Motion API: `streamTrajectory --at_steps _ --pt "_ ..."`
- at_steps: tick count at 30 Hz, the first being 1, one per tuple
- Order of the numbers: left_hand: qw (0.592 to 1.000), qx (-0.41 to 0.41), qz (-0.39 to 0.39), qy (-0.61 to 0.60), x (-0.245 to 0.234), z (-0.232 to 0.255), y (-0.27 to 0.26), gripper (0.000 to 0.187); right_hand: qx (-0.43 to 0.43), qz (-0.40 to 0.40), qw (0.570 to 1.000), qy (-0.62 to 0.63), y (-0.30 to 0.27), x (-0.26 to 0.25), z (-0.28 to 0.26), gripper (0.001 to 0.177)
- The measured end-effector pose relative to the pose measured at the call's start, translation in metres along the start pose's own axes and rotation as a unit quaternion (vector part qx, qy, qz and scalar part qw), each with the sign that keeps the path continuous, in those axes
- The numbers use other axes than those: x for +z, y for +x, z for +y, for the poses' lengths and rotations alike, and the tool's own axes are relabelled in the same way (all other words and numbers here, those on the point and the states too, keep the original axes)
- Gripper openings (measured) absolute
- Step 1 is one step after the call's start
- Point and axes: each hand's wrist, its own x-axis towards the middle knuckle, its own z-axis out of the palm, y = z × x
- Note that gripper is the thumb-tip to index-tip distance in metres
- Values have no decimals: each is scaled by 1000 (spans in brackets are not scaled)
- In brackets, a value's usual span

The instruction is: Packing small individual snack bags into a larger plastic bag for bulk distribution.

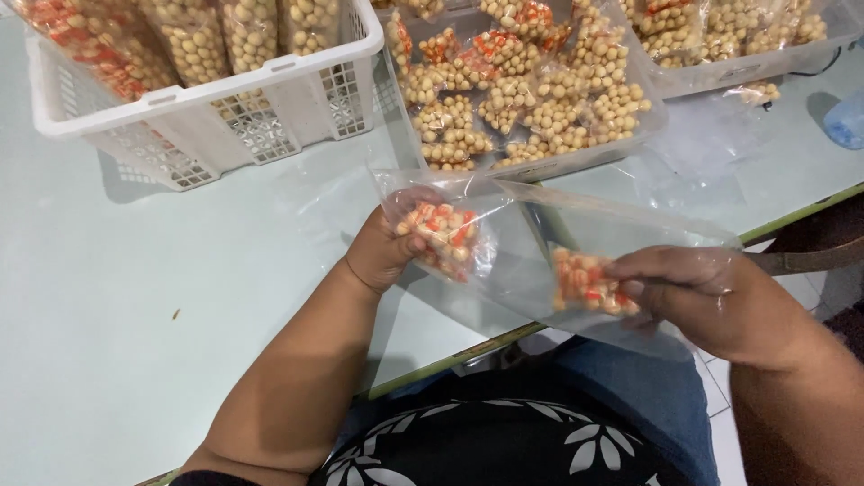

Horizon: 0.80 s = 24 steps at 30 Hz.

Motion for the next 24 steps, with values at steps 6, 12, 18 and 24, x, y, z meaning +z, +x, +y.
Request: streamTrajectory --at_steps 6,12,18,24 --pt "997 40 -56 33 12 1 1 50 148 -71 910 381 10 25 -21 52" --pt "993 37 -107 42 9 -13 -2 55 -17 -214 905 367 13 43 -48 60" --pt "989 47 -141 -4 13 -4 1 51 -177 -256 946 89 26 60 -57 86" --pt "987 16 -156 -26 24 5 2 54 -458 -13 851 -257 33 83 -56 83"
